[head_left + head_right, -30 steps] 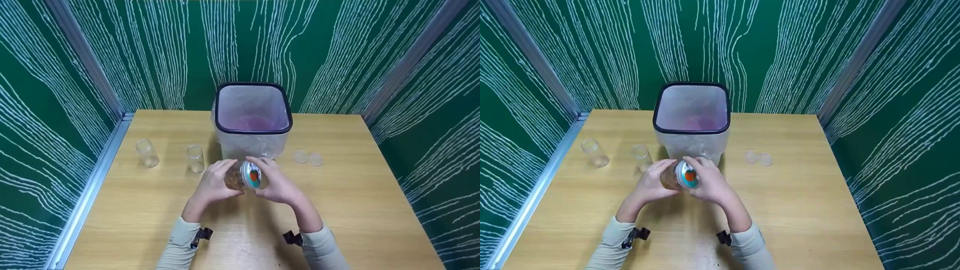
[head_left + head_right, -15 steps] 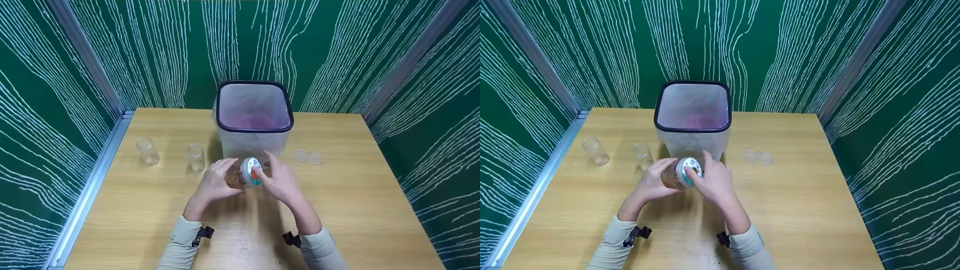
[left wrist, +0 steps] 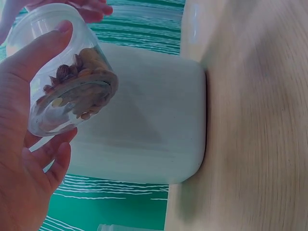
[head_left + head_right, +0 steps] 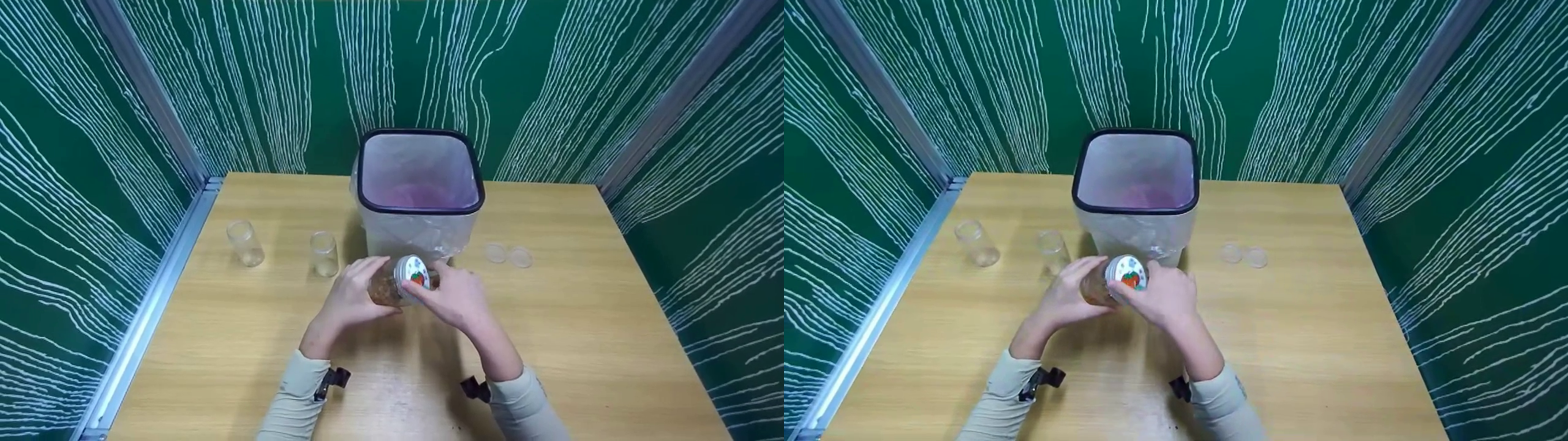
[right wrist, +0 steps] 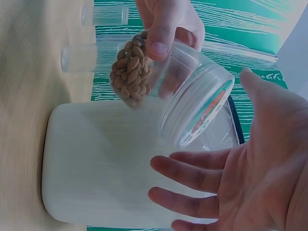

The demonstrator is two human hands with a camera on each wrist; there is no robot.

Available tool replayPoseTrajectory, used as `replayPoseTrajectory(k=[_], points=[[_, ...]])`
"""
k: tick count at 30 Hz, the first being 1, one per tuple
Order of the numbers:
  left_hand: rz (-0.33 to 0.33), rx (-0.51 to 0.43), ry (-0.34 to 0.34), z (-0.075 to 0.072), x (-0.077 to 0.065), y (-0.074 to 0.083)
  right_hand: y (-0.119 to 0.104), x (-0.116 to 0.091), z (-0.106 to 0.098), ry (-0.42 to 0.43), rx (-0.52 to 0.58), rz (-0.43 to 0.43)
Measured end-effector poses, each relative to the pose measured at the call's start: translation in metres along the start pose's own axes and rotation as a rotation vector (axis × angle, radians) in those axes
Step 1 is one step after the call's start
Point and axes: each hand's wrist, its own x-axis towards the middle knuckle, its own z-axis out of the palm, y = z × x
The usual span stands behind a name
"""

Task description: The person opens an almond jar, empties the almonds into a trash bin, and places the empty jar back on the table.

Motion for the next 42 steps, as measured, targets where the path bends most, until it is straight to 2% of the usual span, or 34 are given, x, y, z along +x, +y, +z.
replayPoseTrajectory(k=[4,8,14,18,20,22,26,29,34,42], points=[[0.005,-0.002,0.006,0.000,0.000,0.001,0.002,-0.001,-0.004,-0.020,0.040,-0.074],[0.003,0.006,0.000,0.001,-0.001,0.001,0.008,-0.002,-0.007,-0.062,0.124,-0.220],[-0.005,0.008,-0.016,0.005,-0.005,0.002,0.021,-0.003,-0.006,-0.109,0.191,-0.408],[-0.002,0.007,-0.008,0.005,-0.008,0.002,0.022,-0.004,-0.003,-0.142,0.262,-0.460],[0.000,0.011,0.002,0.005,-0.008,0.002,0.019,-0.004,-0.002,-0.141,0.287,-0.423],[-0.001,0.011,0.012,0.005,-0.007,0.002,0.015,-0.004,-0.002,-0.108,0.275,-0.348],[-0.004,0.009,0.021,0.004,-0.005,0.002,0.005,-0.003,-0.003,0.002,0.198,-0.160],[-0.010,0.008,0.016,0.004,-0.005,0.002,0.002,-0.003,-0.004,0.061,0.135,-0.069],[-0.021,0.004,0.005,0.004,-0.003,0.004,0.002,-0.004,-0.003,0.082,0.066,-0.018],[-0.022,0.003,-0.007,0.005,-0.004,0.006,0.002,-0.006,0.000,0.028,0.018,0.015]])
